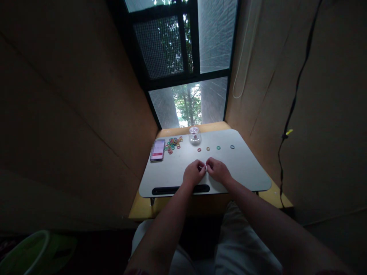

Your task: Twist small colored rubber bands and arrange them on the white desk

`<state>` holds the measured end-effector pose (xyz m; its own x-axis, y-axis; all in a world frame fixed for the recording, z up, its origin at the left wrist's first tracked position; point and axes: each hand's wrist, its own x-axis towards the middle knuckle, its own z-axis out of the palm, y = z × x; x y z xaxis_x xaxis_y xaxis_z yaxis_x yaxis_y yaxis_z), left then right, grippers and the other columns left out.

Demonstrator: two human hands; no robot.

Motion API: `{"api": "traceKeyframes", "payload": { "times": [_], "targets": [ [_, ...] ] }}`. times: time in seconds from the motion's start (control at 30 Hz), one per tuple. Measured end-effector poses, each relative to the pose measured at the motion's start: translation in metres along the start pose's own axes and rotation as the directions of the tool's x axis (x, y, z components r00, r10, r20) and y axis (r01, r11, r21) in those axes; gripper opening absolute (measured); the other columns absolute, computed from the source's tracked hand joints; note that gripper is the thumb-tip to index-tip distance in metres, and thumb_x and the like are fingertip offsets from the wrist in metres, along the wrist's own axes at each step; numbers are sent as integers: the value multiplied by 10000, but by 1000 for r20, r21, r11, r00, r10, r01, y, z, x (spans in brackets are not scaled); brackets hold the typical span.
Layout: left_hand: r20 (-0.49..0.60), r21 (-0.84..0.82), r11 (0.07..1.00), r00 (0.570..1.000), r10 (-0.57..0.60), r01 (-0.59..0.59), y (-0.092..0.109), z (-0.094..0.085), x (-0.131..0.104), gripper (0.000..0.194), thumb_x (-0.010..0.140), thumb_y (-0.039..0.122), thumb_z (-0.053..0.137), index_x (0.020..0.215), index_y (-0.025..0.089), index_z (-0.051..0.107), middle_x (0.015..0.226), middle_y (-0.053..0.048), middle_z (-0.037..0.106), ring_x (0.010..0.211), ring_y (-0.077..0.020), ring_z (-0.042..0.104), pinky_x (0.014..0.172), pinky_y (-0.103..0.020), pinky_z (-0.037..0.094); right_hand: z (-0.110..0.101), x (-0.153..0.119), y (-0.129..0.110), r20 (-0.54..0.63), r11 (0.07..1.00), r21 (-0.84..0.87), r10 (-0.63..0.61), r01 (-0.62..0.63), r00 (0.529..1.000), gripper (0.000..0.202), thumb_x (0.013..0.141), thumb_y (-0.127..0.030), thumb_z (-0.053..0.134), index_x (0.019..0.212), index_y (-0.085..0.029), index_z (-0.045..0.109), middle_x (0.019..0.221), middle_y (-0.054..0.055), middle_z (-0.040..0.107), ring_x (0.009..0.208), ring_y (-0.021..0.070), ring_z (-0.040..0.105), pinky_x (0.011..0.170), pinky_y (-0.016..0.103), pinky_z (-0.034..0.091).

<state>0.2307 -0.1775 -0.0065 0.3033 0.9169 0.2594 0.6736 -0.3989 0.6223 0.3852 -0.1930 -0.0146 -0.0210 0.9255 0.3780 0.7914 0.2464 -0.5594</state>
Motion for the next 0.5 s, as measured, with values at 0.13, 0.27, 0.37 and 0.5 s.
{"api": "traceKeyframes", "payload": {
  "times": [0.13, 0.27, 0.37, 0.5],
  "targets": [
    [-7, 4, 1000, 1000, 13, -13, -1, 1, 0, 142, 818, 332, 572, 863, 202, 607, 783, -5, 651, 684, -122, 563, 631, -243, 395, 1, 0, 0, 10, 1000, -11, 6, -6, 1000, 96, 790, -224, 500, 821, -208, 590, 706, 1, 611, 625, 133, 508, 591, 239, 310],
    [-10, 5, 1000, 1000, 19, -19, -2, 2, 1, 155, 817, 344, 571, 864, 203, 613, 769, -5, 645, 679, -126, 562, 627, -246, 401, 0, 0, 0, 10, 1000, -16, 10, -10, 1000, 95, 800, -238, 499, 822, -207, 586, 703, 2, 612, 616, 131, 505, 582, 237, 305],
    [-7, 5, 1000, 1000, 16, -16, -1, 2, 0, 148, 816, 340, 572, 855, 203, 611, 775, -3, 648, 675, -123, 561, 616, -242, 397, 0, 0, 0, 8, 1000, -20, 10, -10, 1000, 85, 800, -243, 503, 816, -207, 578, 692, 0, 607, 605, 129, 504, 574, 236, 303],
    [5, 14, 1000, 1000, 1, -1, 0, 0, 0, 144, 814, 333, 575, 853, 199, 610, 797, -9, 655, 687, -122, 565, 620, -241, 395, 0, 0, 0, 2, 1000, -23, 6, -6, 1000, 73, 793, -241, 507, 806, -211, 571, 685, -6, 602, 603, 127, 509, 572, 234, 304]
  ]
}}
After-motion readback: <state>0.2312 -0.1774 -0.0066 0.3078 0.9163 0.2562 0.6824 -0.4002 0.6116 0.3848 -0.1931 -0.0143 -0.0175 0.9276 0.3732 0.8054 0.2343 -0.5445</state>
